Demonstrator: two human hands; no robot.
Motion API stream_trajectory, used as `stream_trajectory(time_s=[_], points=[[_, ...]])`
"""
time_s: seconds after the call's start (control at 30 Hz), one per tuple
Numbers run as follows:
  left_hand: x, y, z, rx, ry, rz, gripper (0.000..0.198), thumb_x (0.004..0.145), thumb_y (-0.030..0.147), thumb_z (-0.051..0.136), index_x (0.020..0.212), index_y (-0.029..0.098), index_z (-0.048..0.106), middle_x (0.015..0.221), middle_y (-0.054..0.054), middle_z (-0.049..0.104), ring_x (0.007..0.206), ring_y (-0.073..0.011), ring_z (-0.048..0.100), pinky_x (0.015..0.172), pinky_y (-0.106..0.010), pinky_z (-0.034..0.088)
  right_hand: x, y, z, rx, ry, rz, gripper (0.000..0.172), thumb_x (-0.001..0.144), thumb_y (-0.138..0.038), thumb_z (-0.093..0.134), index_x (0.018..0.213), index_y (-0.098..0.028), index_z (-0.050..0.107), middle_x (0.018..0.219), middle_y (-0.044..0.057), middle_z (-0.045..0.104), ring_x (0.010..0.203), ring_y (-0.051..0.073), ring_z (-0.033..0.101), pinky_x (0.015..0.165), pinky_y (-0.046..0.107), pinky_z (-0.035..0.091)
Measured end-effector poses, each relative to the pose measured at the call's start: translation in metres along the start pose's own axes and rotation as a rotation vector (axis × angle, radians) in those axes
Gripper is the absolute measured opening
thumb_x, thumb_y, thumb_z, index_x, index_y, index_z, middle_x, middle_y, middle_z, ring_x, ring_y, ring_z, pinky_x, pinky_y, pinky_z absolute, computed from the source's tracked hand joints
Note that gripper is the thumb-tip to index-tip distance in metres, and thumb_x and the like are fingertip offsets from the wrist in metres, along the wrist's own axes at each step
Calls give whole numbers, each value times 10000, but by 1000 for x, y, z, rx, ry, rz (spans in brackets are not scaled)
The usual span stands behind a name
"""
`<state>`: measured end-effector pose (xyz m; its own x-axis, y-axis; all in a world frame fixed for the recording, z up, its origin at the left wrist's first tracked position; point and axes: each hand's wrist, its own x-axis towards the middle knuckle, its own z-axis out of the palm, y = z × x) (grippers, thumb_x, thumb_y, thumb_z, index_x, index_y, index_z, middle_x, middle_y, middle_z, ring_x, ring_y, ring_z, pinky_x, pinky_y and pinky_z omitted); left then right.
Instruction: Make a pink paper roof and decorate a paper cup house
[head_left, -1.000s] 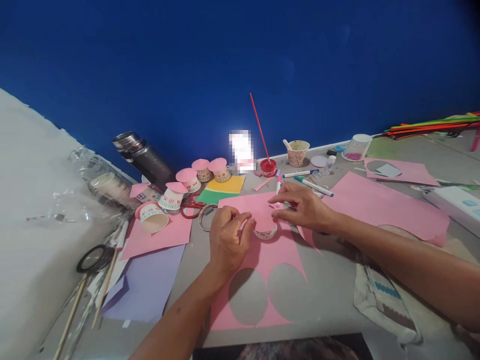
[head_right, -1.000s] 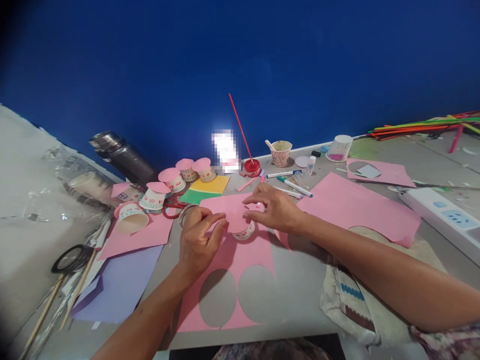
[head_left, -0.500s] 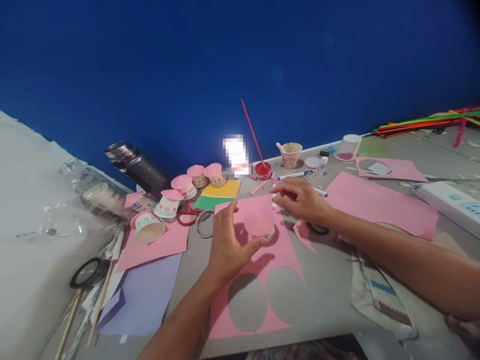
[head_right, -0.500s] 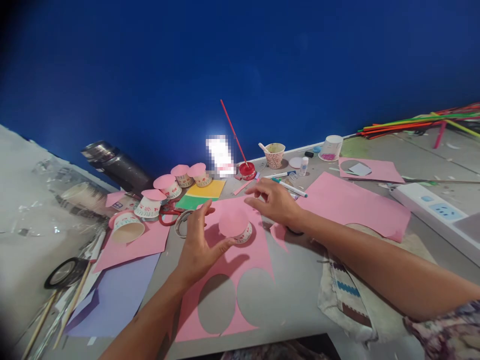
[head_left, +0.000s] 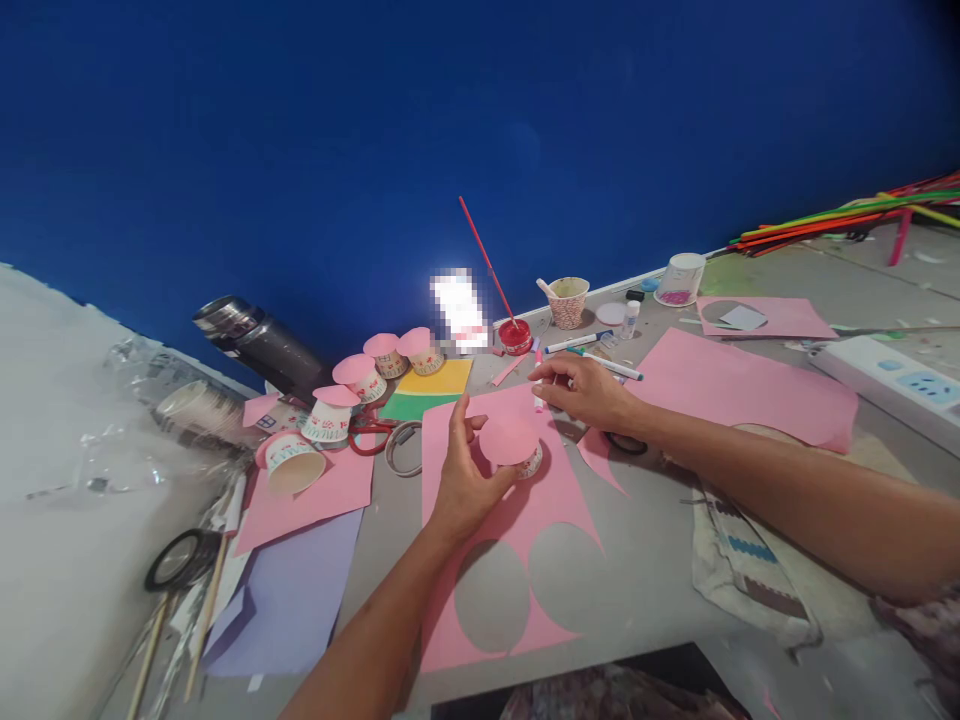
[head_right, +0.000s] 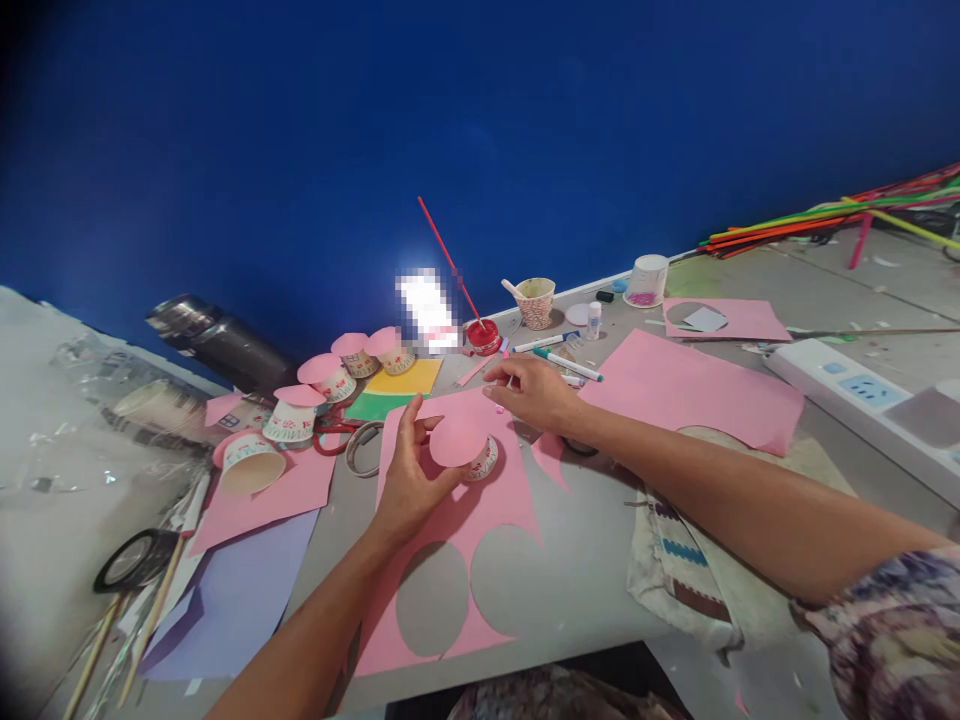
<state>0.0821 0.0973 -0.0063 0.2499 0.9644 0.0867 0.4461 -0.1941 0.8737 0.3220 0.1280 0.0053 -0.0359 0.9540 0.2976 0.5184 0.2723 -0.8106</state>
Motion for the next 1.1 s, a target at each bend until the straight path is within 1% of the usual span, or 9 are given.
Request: stream_trajectory(time_s=[0.1, 0.23, 0.4, 0.47, 0.57, 0.73, 0.83, 0.93, 1.1], points=[[6, -5, -3, -95, 42, 34, 1093, 702, 358, 862, 1623, 274, 279, 1330, -108, 608, 1315, -299, 580, 1144, -487, 423, 0, -2, -1, 46, 4, 24, 161, 836, -289, 687, 924, -193, 783, 878, 30, 718, 742, 163, 575, 712, 304, 438], [15, -6, -18, -441, 98, 3, 952, 730, 376, 816, 1573, 282, 383, 1232, -78, 662, 1179, -260, 662, 969, -391, 549, -3, -5, 0, 138, -19, 70, 138, 832, -286, 661, 859, -202, 768, 912, 38, 724, 740, 166, 591, 702, 309, 447], [16, 2, -34, -681, 120, -92, 801, 735, 400, 814, 1481, 308, 538, 1361, -88, 650, 1118, -248, 705, 878, -341, 572, -10, -9, 4, 303, -184, 161, 97, 766, -295, 741, 747, -200, 736, 730, 9, 673, 627, 143, 556, 589, 279, 405], [15, 3, -34, -697, 141, -85, 817, 722, 386, 821, 1486, 320, 539, 1414, -84, 625, 1091, -231, 710, 852, -323, 570, -13, -12, 5, 403, -305, 235, 166, 773, -356, 761, 742, -193, 748, 631, -8, 613, 530, 117, 483, 511, 265, 344], [14, 3, -32, -652, 177, -23, 862, 734, 393, 816, 1528, 331, 487, 1438, -91, 614, 1087, -227, 706, 846, -323, 570, -17, -19, 6, 588, -455, 349, 329, 779, -492, 775, 822, -166, 782, 629, -4, 581, 479, 83, 376, 470, 257, 244], [13, 1, -27, -548, 211, 94, 933, 760, 439, 812, 1582, 307, 389, 1293, -105, 664, 1179, -271, 672, 896, -367, 580, -26, -29, 15, 849, -562, 454, 504, 714, -628, 851, 745, -148, 699, 637, -30, 491, 519, 55, 267, 485, 250, 118], [12, 2, -25, -497, 198, 116, 965, 775, 466, 812, 1602, 298, 344, 1232, -100, 673, 1170, -274, 675, 897, -375, 585, -30, -29, 23, 950, -565, 491, 526, 694, -625, 883, 701, -157, 643, 590, -70, 402, 518, 52, 211, 483, 255, 78], [12, 2, -24, -498, 166, 114, 998, 785, 512, 818, 1618, 301, 309, 1265, -114, 664, 1192, -283, 672, 916, -388, 587, -32, -28, 28, 1026, -531, 513, 515, 677, -580, 919, 702, -157, 627, 594, -71, 422, 522, 45, 210, 484, 240, 90], [15, -6, -24, -451, 61, 169, 1229, 657, 713, 864, 1639, 324, 235, 1562, -176, 476, 1480, -379, 478, 1114, -490, 497, -28, -28, 25, 1108, -438, 527, 500, 668, -523, 951, 701, -150, 619, 615, -66, 457, 522, 32, 213, 473, 209, 113]])
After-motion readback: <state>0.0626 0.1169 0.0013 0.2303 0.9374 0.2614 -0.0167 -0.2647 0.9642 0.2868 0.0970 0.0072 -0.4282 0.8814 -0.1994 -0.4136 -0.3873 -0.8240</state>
